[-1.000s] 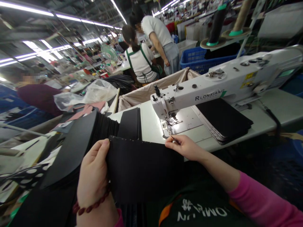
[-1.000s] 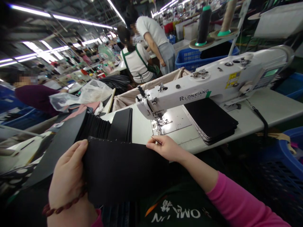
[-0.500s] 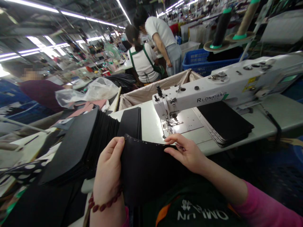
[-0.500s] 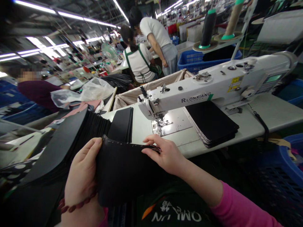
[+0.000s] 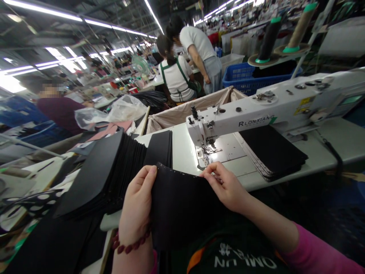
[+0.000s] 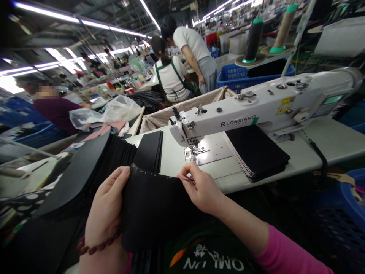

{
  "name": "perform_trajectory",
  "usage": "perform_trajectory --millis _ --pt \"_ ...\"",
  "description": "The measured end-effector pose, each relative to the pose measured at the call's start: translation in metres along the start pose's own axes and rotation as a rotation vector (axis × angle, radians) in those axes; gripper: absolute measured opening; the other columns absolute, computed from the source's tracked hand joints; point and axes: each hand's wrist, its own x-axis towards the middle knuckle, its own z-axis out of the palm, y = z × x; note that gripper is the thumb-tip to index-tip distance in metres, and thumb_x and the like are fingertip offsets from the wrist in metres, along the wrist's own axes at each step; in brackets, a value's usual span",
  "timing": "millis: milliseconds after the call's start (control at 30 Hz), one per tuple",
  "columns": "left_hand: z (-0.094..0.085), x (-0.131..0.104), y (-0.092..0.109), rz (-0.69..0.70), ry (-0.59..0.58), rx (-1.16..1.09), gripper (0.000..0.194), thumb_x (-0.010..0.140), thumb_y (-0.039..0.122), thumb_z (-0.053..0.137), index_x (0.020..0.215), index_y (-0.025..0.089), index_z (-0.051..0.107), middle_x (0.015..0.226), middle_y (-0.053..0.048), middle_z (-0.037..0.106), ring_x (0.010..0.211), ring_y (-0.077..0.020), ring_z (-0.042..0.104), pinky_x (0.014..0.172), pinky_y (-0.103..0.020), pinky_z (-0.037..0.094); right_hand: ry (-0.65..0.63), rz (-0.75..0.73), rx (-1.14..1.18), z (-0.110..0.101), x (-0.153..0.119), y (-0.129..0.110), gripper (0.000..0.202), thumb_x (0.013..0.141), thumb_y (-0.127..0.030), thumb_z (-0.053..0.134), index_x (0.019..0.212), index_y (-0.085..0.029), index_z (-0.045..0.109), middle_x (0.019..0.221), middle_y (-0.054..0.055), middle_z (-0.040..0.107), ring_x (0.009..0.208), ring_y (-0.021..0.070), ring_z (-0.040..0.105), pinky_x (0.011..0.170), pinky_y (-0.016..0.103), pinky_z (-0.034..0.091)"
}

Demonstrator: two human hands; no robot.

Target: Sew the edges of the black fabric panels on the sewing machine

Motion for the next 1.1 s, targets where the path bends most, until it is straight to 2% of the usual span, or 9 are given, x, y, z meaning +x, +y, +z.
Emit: perform_trajectory --millis 133,333,433,533,633,800,933,1100 --pt "0.002 0.001 0.000 0.008 -0.015 0.014 0.025 0.080 0.045 0.069 0.085 0.021 0.062 0.070 0.003 0.055 0.056 -0.0111 0.051 0.049 -0.018 0.042 -0.022 -0.049 -0.104 0.000 0.001 -0.006 0.016 0.095 -0.034 0.051 0.107 -0.023 0.054 0.079 -0.001 0.061 0.059 0.0117 0.052 0.057 0.026 0.037" --pt "0.004 0.000 -0.001 0.032 -0.037 0.051 0.028 0.082 0.047 0.066 0.081 0.020 0.060 0.071 0.003 0.055 0.059 -0.0105 0.049 0.049 -0.016 0.040 -0.014 -0.131 -0.191 0.003 0.007 -0.004 0.006 0.093 -0.026 0.053 0.098 -0.023 0.054 0.080 -0.001 0.064 0.062 0.0120 0.055 0.060 0.026 0.039" --pt "0.004 -0.001 -0.001 0.036 -0.040 0.035 0.029 0.082 0.047 0.066 0.079 0.020 0.058 0.070 0.004 0.053 0.058 -0.0100 0.047 0.048 -0.015 0.040 0.033 -0.061 -0.110 0.003 0.006 -0.003 0.006 0.095 -0.026 0.050 0.100 -0.023 0.052 0.086 0.001 0.066 0.072 0.0148 0.062 0.064 0.027 0.044" --pt "0.004 0.000 -0.001 0.048 -0.036 0.052 0.029 0.082 0.047 0.066 0.079 0.019 0.058 0.069 0.003 0.052 0.058 -0.0101 0.047 0.048 -0.015 0.040 0.074 -0.054 -0.006 0.002 0.006 -0.005 0.009 0.097 -0.028 0.047 0.104 -0.023 0.052 0.101 0.004 0.068 0.089 0.0162 0.065 0.076 0.028 0.048" --pt "0.005 0.001 -0.003 0.058 -0.052 0.086 0.029 0.084 0.047 0.064 0.080 0.019 0.058 0.070 0.003 0.052 0.059 -0.0102 0.046 0.049 -0.015 0.039 0.033 -0.099 0.000 0.003 0.008 -0.010 0.016 0.095 -0.028 0.053 0.111 -0.025 0.054 0.113 0.003 0.067 0.088 0.0141 0.066 0.077 0.026 0.049" --pt "0.006 0.001 -0.006 0.079 -0.064 0.125 0.029 0.085 0.047 0.062 0.080 0.019 0.059 0.071 0.003 0.052 0.061 -0.0107 0.046 0.052 -0.016 0.040 0.037 -0.152 -0.013 0.004 0.014 -0.014 0.010 0.095 -0.023 0.051 0.104 -0.024 0.056 0.108 0.003 0.069 0.096 0.0161 0.065 0.080 0.028 0.049" --pt "0.005 0.001 -0.007 0.089 -0.048 0.139 0.029 0.085 0.047 0.062 0.078 0.019 0.059 0.070 0.003 0.052 0.060 -0.0104 0.045 0.053 -0.017 0.039 0.111 -0.088 -0.033 0.000 0.015 -0.013 0.008 0.097 -0.025 0.048 0.100 -0.023 0.055 0.104 0.003 0.069 0.092 0.0164 0.065 0.078 0.028 0.049" --pt "0.008 0.000 -0.009 0.108 -0.058 0.170 0.029 0.087 0.047 0.060 0.078 0.019 0.058 0.070 0.003 0.052 0.062 -0.0108 0.045 0.053 -0.017 0.038 0.016 -0.117 -0.125 0.005 0.012 -0.016 0.017 0.092 -0.031 0.058 0.108 -0.025 0.058 0.103 0.000 0.069 0.083 0.0140 0.066 0.074 0.026 0.048"
